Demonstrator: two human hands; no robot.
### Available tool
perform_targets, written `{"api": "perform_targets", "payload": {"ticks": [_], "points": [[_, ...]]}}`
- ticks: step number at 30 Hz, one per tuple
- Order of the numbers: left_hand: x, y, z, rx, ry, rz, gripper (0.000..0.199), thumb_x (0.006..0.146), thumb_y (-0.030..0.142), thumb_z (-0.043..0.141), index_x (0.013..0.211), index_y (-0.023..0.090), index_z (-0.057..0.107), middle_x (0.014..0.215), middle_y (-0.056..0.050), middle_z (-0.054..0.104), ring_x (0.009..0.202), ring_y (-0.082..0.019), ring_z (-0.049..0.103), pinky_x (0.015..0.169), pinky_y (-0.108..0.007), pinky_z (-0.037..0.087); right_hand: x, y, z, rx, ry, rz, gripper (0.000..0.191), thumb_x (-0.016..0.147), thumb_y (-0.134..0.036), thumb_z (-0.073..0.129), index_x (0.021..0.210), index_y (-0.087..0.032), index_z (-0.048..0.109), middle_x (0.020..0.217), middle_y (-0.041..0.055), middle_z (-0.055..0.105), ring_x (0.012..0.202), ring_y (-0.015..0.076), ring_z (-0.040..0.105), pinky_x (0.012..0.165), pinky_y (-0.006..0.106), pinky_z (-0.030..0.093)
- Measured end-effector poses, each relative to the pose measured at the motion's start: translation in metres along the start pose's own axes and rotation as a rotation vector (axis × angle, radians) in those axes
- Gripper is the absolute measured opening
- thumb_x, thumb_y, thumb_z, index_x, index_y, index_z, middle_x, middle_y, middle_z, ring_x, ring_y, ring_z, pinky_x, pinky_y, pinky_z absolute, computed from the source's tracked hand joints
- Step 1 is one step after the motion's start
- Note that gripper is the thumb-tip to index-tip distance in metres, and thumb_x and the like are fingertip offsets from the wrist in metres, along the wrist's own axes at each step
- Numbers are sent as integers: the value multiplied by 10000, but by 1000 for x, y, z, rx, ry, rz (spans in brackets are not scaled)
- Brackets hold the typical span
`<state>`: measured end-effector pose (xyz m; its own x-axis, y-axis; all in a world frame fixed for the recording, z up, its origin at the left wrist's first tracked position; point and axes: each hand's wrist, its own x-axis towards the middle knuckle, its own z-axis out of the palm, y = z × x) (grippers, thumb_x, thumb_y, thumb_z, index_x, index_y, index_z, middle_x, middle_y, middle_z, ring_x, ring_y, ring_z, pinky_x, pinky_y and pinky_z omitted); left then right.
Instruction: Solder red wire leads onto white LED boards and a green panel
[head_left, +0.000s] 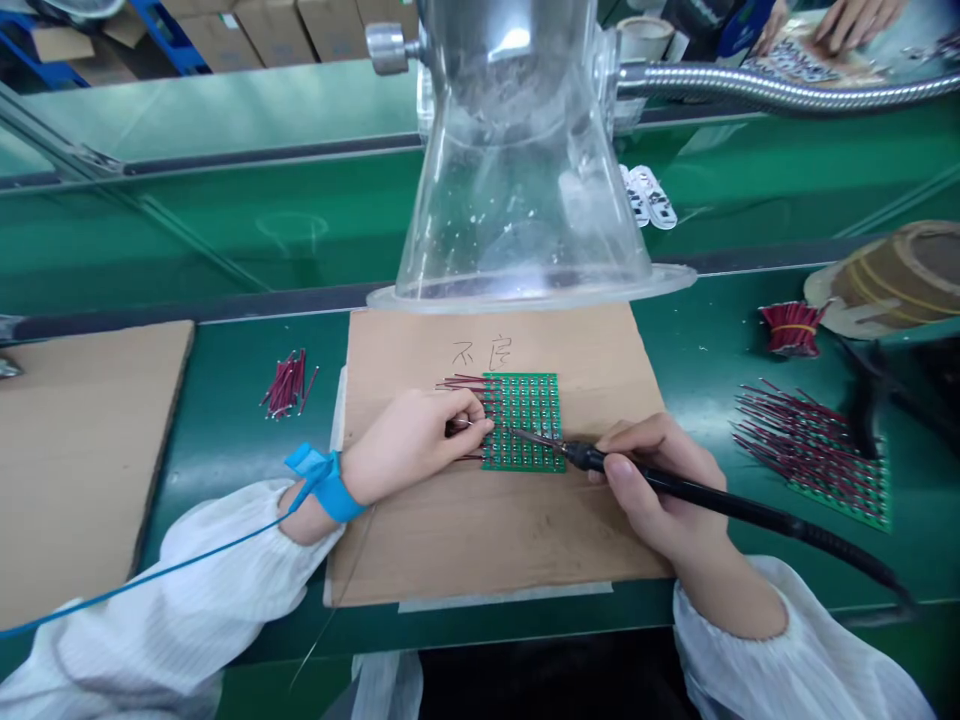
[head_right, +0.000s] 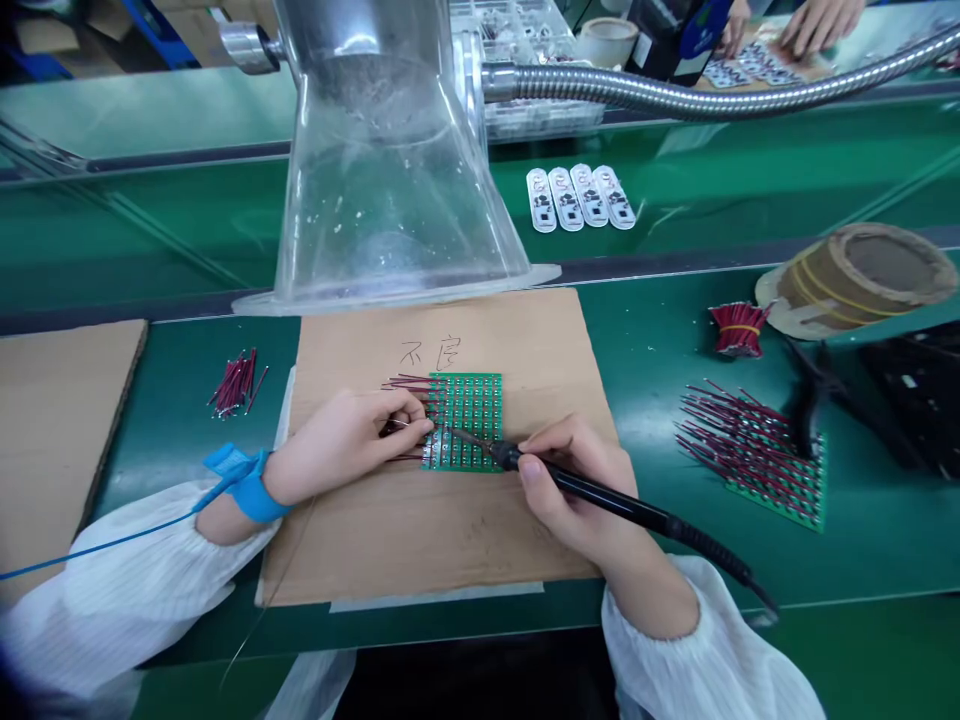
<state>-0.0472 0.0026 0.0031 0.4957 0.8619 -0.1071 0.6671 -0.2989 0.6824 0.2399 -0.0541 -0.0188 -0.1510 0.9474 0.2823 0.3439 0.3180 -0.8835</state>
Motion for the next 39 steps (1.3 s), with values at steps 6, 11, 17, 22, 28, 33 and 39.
{"api": "perform_targets", "payload": {"ticks": [6, 11, 17, 22, 28, 33, 39], "points": [[0, 0, 1, 14, 11, 2, 255, 1026, 314, 640, 804, 190, 625, 685, 49, 658, 616, -114, 572, 611, -258, 352, 2, 0, 1, 25, -29, 20, 73, 1009, -264, 698, 969, -259, 637, 759, -13, 712, 592, 153, 711, 545, 266, 548], [1, 0, 2, 20, 15, 6, 252, 1016, 301, 646, 790, 192, 618, 674, 49, 652, 598, -114, 560, 596, -260, 343, -1, 0, 0, 43, -6, 31, 77, 1003, -282, 717, 973, -254, 652, 759, -6, 726, 611, 164, 725, 566, 277, 567], [1, 0, 0, 22, 13, 11, 263, 1022, 316, 632, 788, 196, 618, 670, 43, 654, 590, -118, 560, 587, -261, 345, -1, 0, 1, 53, 27, 54, 81, 1006, -297, 722, 981, -257, 656, 748, 2, 746, 618, 178, 735, 566, 288, 581], [1, 0, 0, 13, 20, 3, 251, 1019, 318, 627, 797, 200, 624, 677, 39, 660, 611, -126, 582, 598, -261, 367, 3, -1, 1, 26, -22, 40, 94, 1012, -297, 709, 969, -257, 636, 724, -10, 739, 600, 174, 736, 562, 283, 574], [2, 3, 0, -9, 22, -37, 247, 1011, 309, 648, 790, 200, 627, 682, 45, 671, 612, -125, 589, 597, -266, 363, 1, -1, 2, 40, 8, 56, 83, 1003, -292, 728, 968, -255, 663, 735, -8, 751, 598, 163, 737, 524, 256, 559], [3, 3, 0, -15, 10, -51, 257, 1009, 302, 650, 776, 196, 624, 673, 43, 664, 605, -123, 578, 590, -268, 354, -2, 2, 2, 159, 126, 88, 97, 1014, -323, 723, 965, -254, 675, 742, 12, 752, 605, 172, 723, 548, 285, 587], [1, 2, -5, -54, -10, -48, 217, 1018, 290, 595, 827, 199, 640, 688, 40, 649, 598, -120, 564, 578, -266, 378, 3, -3, 3, 206, 176, 92, 170, 1014, -386, 719, 916, -255, 671, 708, 12, 731, 569, 170, 691, 515, 291, 569]]}}
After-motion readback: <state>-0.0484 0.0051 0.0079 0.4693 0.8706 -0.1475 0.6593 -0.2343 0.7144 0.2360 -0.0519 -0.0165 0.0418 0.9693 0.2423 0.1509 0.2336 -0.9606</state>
